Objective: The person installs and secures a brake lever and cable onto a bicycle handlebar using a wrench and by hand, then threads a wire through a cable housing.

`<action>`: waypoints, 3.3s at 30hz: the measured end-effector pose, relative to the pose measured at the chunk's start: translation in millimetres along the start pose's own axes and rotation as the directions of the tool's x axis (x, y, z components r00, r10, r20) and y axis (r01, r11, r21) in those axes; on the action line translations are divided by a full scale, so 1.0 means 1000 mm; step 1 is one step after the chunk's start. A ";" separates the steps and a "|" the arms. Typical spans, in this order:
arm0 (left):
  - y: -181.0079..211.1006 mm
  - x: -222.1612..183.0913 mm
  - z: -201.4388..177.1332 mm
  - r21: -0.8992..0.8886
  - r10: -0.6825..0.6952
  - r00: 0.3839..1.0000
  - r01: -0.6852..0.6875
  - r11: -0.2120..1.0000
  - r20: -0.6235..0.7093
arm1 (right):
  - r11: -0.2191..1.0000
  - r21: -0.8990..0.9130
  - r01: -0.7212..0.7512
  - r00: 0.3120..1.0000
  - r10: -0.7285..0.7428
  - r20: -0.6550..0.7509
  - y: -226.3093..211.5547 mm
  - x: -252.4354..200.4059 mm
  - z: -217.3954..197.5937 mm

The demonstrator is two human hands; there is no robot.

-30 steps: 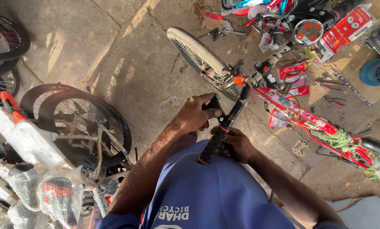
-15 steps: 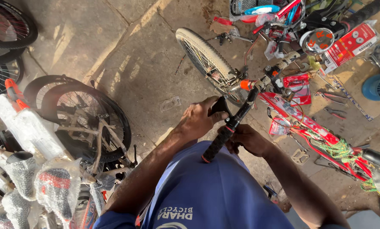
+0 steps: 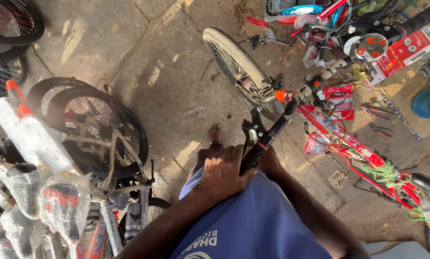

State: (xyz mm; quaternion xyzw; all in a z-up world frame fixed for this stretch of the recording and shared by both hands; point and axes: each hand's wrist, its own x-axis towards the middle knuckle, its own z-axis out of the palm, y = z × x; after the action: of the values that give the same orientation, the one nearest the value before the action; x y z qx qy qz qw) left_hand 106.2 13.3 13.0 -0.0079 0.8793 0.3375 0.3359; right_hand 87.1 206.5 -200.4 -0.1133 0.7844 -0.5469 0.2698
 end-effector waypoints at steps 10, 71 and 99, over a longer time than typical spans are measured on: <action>-0.004 0.001 -0.001 0.164 0.259 0.933 -0.223 0.961 -0.250 | 0.881 0.441 -0.170 0.974 0.217 -0.057 -0.050 -0.011 -0.051; -0.024 0.158 -0.080 0.001 0.602 0.735 -0.634 0.773 0.311 | 0.490 0.844 0.218 0.342 0.772 -0.536 -0.009 -0.071 0.140; 0.126 0.183 0.009 -0.025 0.413 -0.047 -0.998 -0.059 0.909 | 0.233 -0.082 0.969 -0.219 0.658 -0.721 -0.155 0.090 0.112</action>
State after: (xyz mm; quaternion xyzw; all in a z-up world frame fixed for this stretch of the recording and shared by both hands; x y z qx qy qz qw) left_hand -60.5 154.8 -26.8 0.7953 0.5112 0.0635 0.3196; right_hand 55.2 16.4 -113.2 0.3036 0.0861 -0.7487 -0.5829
